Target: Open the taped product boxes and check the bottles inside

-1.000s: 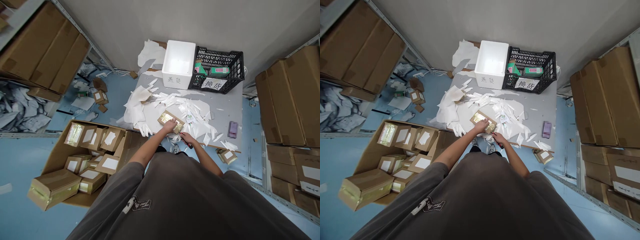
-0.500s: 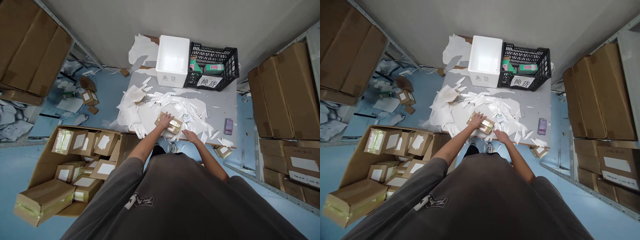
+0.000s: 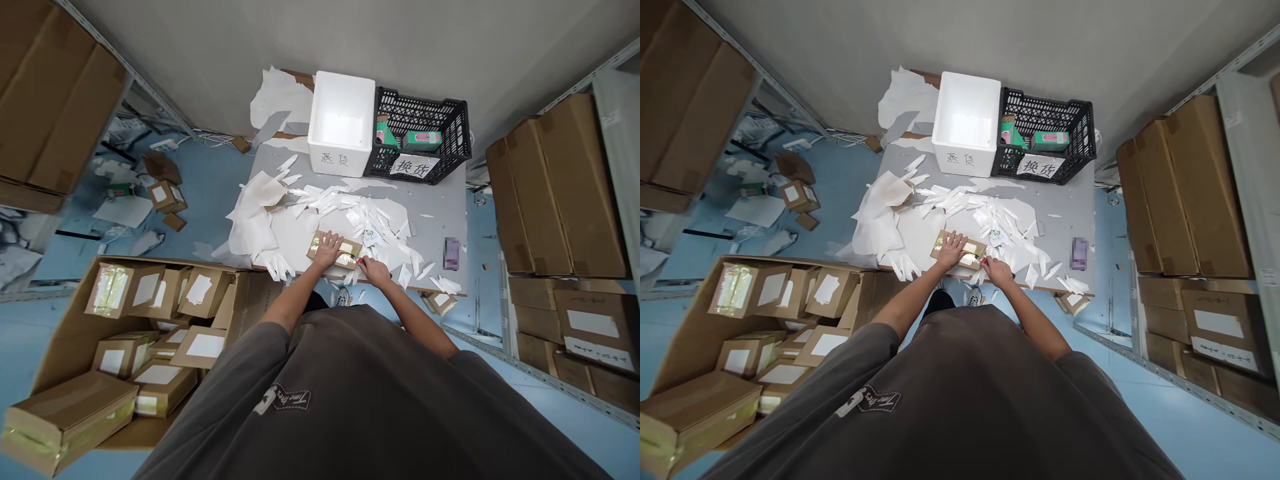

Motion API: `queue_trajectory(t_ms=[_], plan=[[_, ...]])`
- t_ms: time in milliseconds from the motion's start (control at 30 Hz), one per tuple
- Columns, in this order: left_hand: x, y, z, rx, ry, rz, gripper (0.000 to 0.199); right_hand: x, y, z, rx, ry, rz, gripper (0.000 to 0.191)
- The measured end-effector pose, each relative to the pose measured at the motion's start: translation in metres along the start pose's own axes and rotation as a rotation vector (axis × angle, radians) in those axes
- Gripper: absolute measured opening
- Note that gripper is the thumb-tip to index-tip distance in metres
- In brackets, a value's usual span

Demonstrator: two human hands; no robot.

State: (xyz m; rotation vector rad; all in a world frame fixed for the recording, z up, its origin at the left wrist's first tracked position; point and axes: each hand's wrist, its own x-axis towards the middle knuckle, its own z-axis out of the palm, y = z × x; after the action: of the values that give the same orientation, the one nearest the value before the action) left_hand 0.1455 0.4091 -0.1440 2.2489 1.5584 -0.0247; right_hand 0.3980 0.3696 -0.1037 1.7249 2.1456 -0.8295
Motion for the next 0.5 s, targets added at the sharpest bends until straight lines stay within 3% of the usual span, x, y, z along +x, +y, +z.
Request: queue_trajectory(t_ms=[267,367,500], plan=[[-0.002,-0.001,0.004,0.016,0.047,-0.022,0.081,0.003,0.004,0.001,0.012,0.029,0.074,0.041],[-0.003,-0.001,0.003,0.013,0.047,-0.034,0.077,0.002,0.019,-0.005,0.056,0.051,0.104,0.037],[-0.002,0.001,0.0,0.005,0.046,-0.042,0.081,-0.01,0.036,-0.002,0.203,0.091,0.259,0.034]])
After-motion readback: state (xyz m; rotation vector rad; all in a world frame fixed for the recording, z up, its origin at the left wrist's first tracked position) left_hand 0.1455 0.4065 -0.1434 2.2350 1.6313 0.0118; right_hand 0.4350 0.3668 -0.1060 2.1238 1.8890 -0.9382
